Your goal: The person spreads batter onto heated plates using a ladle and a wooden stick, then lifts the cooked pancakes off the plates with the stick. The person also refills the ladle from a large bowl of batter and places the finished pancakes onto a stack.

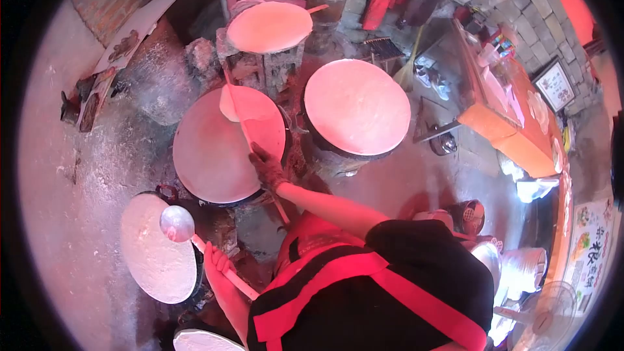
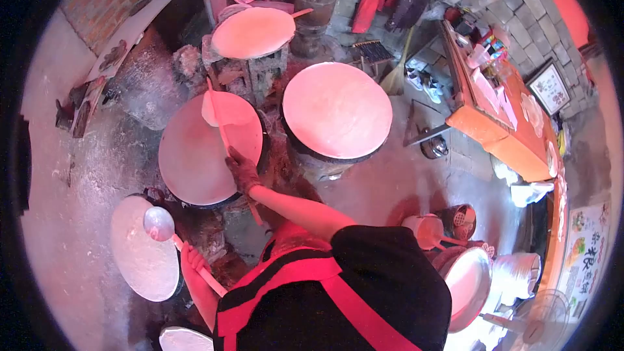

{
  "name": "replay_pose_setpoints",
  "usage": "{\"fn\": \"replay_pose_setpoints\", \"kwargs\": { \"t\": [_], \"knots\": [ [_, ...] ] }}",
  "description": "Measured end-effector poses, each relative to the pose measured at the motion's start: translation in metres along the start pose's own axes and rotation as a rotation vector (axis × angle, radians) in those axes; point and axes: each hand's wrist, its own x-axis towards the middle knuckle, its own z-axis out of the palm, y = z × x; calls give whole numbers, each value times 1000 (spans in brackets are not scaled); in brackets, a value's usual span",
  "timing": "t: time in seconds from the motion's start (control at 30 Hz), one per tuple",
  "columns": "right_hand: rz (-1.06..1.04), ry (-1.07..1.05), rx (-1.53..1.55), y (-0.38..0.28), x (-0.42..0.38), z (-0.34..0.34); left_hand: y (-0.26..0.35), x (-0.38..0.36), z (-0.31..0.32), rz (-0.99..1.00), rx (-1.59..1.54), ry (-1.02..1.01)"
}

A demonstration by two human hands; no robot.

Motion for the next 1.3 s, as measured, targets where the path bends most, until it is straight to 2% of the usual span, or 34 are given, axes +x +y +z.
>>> {"fn": "replay_pose_setpoints", "kwargs": {
  "t": [0.07, 0.17, 0.2, 0.23, 0.3, 0.33, 0.4, 0.5, 0.57, 0.63, 0.73, 0.8, 0.87, 0.9, 0.93, 0.97, 1.0, 1.03, 1.07, 1.1, 1.13, 1.17, 1.2, 1.3],
  "knots": [
    [-17, -54, -87, -7, 16, 10, -11, -11, 2, -14, -96, -76],
    [1, -254, -193, -26, 26, 5, -27, -21, 17, 159, 72, 250],
    [49, -317, -179, -34, 23, -10, -31, -21, 12, 188, 142, 231],
    [114, -365, -142, -42, 23, -31, -36, -20, 15, 216, 56, 317],
    [52, -285, -141, -41, 27, -66, -45, -24, 8, 271, -23, 325],
    [-94, -192, -255, -26, 34, -81, -51, -27, 6, 305, -27, 356],
    [-40, -197, -215, -15, 37, -90, -65, -31, 5, 360, -28, 419],
    [28, -298, -218, -10, 39, -75, -89, -33, 5, 345, -57, 503],
    [-47, -385, -355, -14, 46, -48, -106, -30, 4, 329, -82, 513],
    [25, -479, -355, -23, 52, -28, -121, -26, 5, 335, -84, 514],
    [237, -666, -341, -59, 50, -37, -137, -25, 18, 368, -79, 537],
    [298, -704, -155, -53, 73, -67, -144, -26, 19, 400, -76, 527],
    [788, -1118, 481, -19, 138, -110, -151, -24, 24, 456, -76, 544],
    [1347, -1506, 973, -12, 175, -119, -155, -28, 23, 497, -83, 567],
    [1347, -1547, 978, -15, 190, -124, -162, -29, 9, 525, -154, 356],
    [1064, -1379, 752, -12, 194, -129, -173, -24, -2, 561, -253, 255],
    [766, -1227, 404, -18, 188, -127, -182, -23, 0, 596, -293, 182],
    [512, -1140, 82, -24, 182, -121, -193, -12, -24, 576, -330, 35],
    [300, -1103, -162, -25, 180, -117, -203, -9, -11, 593, -446, 194],
    [142, -1099, -309, -21, 181, -113, -210, -5, -14, 612, -253, 225],
    [30, -1099, -404, -17, 187, -111, -207, -1, 21, 608, -278, 548],
    [-63, -1114, -540, -9, 193, -111, -209, 1, 27, 591, -306, 585],
    [-167, -1134, -583, -2, 202, -111, -204, -4, 49, 488, -272, 734],
    [-342, -1088, -565, 7, 254, -123, -214, 11, 28, 520, -309, 795]
  ]
}}
